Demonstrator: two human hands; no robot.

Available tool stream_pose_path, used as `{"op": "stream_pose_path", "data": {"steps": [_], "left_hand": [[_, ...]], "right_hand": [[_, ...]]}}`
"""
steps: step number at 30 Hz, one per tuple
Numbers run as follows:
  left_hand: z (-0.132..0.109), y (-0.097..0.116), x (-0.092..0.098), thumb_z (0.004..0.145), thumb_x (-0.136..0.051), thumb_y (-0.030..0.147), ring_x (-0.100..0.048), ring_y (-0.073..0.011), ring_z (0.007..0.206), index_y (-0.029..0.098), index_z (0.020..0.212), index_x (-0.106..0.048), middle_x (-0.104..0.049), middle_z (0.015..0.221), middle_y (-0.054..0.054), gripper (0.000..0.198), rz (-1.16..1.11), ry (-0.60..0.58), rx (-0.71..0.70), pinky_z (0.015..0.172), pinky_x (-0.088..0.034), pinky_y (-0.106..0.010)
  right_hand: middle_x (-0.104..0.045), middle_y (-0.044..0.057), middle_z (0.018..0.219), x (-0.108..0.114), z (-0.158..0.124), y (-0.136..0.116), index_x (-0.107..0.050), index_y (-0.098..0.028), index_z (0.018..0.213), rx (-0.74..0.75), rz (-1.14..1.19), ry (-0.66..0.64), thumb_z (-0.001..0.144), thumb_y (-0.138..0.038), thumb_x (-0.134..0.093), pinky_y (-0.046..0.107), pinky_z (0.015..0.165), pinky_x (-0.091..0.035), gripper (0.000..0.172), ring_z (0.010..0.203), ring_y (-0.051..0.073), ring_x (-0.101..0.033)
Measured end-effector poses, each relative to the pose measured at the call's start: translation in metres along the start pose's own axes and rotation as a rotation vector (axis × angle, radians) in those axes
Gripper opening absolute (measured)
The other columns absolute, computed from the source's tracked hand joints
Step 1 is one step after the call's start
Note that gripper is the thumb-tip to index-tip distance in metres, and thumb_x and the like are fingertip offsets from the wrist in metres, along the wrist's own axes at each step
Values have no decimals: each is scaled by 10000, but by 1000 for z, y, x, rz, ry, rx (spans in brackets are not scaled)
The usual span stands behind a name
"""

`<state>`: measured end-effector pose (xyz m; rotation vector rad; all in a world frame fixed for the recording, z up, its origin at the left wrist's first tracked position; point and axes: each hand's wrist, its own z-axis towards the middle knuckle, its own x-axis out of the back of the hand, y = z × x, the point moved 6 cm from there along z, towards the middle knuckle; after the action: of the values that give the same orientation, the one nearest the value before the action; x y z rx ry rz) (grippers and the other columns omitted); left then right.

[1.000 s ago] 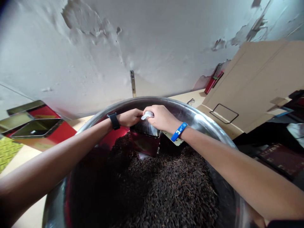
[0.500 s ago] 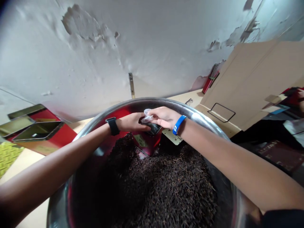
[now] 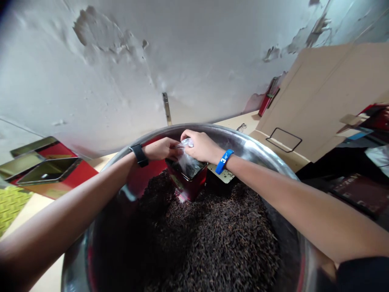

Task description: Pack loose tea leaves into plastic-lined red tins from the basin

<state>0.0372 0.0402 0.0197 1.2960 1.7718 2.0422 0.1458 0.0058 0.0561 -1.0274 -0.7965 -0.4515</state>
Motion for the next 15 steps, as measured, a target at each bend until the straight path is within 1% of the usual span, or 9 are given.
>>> {"op": "stream_pose_path", "data": {"steps": [1,3,5,6,8,12,13,14,15], "left_hand": [[0,-1,1,687,-544,191,-549,-106,555,134,749,-538,-580,647,-9,85,-14,76,16,554,-439,-244],[-2,2,6,679,-544,184,-550,-112,539,134,791,-564,-589,639,-12,124,116,271,-1,541,-435,-249],[-7,12,10,654,-552,167,-541,-119,562,134,773,-606,-598,630,-15,135,339,439,-72,546,-417,-243],[-8,16,10,638,-562,162,-541,-124,586,131,762,-626,-605,637,-17,143,418,475,-103,554,-410,-239],[-9,20,8,626,-576,164,-542,-128,622,118,777,-648,-619,665,-20,173,432,437,-125,562,-404,-229],[-9,25,-5,698,-554,227,-550,-119,678,93,895,-625,-638,799,-34,248,205,137,-177,605,-417,-219],[-9,27,-7,718,-553,263,-549,-120,701,95,927,-613,-635,833,-38,275,182,105,-199,622,-418,-222],[-9,28,-8,734,-553,311,-544,-120,706,97,939,-607,-631,842,-41,301,190,113,-209,626,-415,-225],[-8,27,-6,745,-546,360,-537,-119,691,99,928,-608,-627,824,-41,324,224,159,-202,617,-408,-228]], "right_hand": [[-531,-11,541,-3,0,5,-571,-178,935,-82,79,-32,727,-195,-485,240,455,-363,226,465,101,-476],[-527,-2,513,-10,-1,14,-581,-164,884,-240,338,-115,741,-178,-461,243,447,-406,186,464,111,-504],[-612,42,657,-14,-4,16,-589,-158,822,-310,623,-160,752,-177,-483,253,566,-489,129,613,125,-584],[-643,62,770,-14,-5,15,-595,-158,817,-314,730,-173,754,-180,-502,259,652,-509,115,717,132,-606],[-647,79,954,-12,-7,14,-613,-161,863,-312,846,-219,757,-185,-533,274,786,-505,135,891,149,-600],[-615,80,1091,-7,-9,16,-616,-164,958,-312,913,-274,764,-165,-541,278,884,-474,208,1024,157,-559],[-604,80,1116,-6,-8,16,-609,-163,985,-286,927,-293,766,-164,-540,270,893,-468,229,1032,152,-556],[-593,82,1137,-4,-7,16,-593,-165,1028,-249,932,-309,771,-172,-539,265,893,-466,263,1031,149,-557],[-587,88,1146,-1,-5,16,-566,-167,1082,-211,915,-322,778,-188,-535,266,880,-473,306,1019,149,-564]]}}
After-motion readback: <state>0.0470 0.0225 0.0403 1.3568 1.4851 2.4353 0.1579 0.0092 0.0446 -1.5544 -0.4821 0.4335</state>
